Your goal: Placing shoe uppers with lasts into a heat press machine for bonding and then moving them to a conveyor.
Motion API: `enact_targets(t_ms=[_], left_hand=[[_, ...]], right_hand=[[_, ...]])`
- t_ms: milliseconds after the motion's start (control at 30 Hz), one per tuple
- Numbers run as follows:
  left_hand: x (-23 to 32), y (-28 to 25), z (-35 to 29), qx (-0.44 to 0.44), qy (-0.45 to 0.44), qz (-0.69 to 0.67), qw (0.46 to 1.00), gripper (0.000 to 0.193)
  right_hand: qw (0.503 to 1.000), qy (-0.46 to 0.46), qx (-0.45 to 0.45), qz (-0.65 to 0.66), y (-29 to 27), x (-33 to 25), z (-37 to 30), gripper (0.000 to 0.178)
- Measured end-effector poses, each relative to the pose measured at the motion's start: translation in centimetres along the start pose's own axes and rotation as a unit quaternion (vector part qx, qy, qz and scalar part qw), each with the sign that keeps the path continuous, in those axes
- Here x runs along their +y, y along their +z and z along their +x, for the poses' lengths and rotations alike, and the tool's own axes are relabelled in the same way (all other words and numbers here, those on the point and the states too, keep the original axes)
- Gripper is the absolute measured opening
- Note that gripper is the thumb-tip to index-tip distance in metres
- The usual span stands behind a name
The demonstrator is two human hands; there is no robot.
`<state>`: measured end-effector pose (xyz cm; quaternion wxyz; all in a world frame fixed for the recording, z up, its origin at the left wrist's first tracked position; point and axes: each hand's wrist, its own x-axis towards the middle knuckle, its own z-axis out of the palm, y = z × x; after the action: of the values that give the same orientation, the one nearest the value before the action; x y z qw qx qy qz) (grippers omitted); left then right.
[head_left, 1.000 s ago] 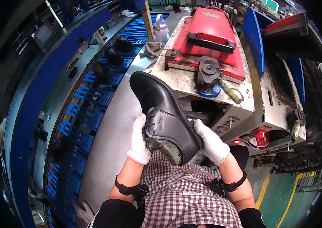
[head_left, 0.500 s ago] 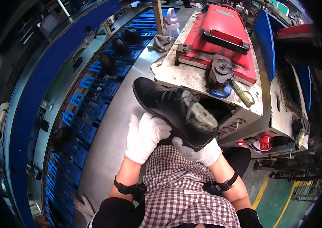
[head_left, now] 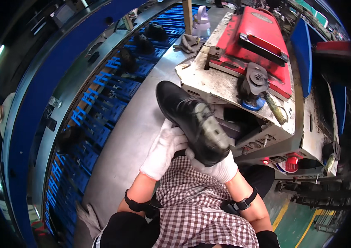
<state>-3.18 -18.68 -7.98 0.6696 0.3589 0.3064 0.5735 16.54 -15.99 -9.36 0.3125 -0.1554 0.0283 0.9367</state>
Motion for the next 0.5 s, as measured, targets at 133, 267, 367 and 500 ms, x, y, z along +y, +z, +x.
enact_targets(t_ms=[133, 267, 367, 500], left_hand=[[0.7, 0.7, -2.3, 0.144, -0.041, 0.027, 0.988, 0.076], [1.5, -2.5, -2.0, 0.228, -0.032, -0.085, 0.969, 0.048], [4.0, -5.9, 0.3, 0.266, -0.042, -0.096, 0.958, 0.045], [7.5, -12.9, 6.2, 0.346, 0.046, 0.083, 0.933, 0.033]], right_hand=[[0.891, -0.152, 0.006, -0.429, -1.6, 1.0, 2.2, 0.066], [0.743, -0.166, -0.010, -0.648, 2.1, 0.6, 3.3, 0.062], [0.624, -0.223, -0.006, -0.749, 3.3, 0.1, 2.9, 0.068], [0.660, -0.316, 0.044, -0.680, 2.3, -1.5, -0.4, 0.053]])
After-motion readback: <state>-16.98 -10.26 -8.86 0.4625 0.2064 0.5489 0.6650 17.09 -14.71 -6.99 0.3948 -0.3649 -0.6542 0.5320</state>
